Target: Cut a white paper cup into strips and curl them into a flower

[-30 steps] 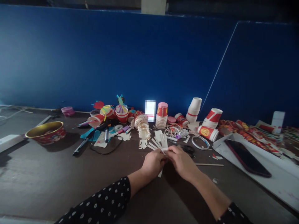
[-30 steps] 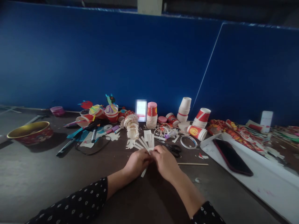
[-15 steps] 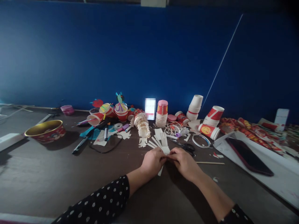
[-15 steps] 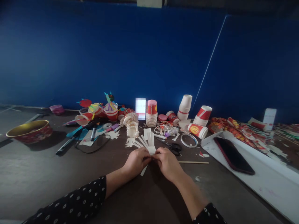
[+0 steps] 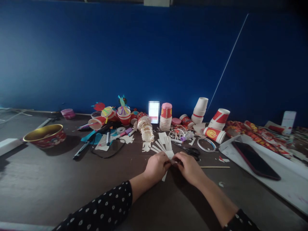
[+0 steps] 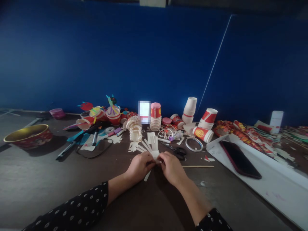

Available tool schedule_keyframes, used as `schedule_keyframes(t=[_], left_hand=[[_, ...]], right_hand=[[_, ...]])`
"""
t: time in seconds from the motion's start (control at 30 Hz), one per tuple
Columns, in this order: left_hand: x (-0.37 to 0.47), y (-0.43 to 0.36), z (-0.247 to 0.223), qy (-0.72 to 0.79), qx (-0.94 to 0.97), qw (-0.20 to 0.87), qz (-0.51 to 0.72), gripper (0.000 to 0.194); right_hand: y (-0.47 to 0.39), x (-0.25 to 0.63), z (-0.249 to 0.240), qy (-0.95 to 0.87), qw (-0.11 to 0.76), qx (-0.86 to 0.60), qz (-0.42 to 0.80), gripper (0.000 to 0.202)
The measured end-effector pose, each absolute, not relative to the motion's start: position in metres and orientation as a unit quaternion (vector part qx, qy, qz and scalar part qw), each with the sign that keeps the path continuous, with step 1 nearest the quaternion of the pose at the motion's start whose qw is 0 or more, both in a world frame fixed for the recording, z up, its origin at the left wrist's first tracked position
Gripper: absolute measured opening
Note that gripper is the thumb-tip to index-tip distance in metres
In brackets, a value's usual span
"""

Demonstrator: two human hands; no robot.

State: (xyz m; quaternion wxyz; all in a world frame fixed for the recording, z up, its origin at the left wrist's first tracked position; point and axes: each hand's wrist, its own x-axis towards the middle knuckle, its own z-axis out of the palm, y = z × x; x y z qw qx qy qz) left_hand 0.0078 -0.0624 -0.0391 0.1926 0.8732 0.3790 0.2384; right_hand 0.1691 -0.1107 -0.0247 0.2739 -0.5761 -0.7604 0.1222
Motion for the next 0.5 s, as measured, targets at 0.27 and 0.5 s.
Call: schedule_keyframes(t=[0.27, 0.5], left_hand=[[0.0075, -0.0613, -0.0391, 0.382, 0.874, 0.196, 0.228, 0.011], [0.0075, -0.0632, -0.0384, 0.379, 0.877, 0.192, 0.225, 0.012]], right_hand=[[-0.1114, 0.1702, -0.0235, -0.774, 0.265, -0.561, 0.130, 0.021], [-0.1096, 0.1689, -0.0285, -0.773, 0.270, -0.561, 0.123, 0.024]])
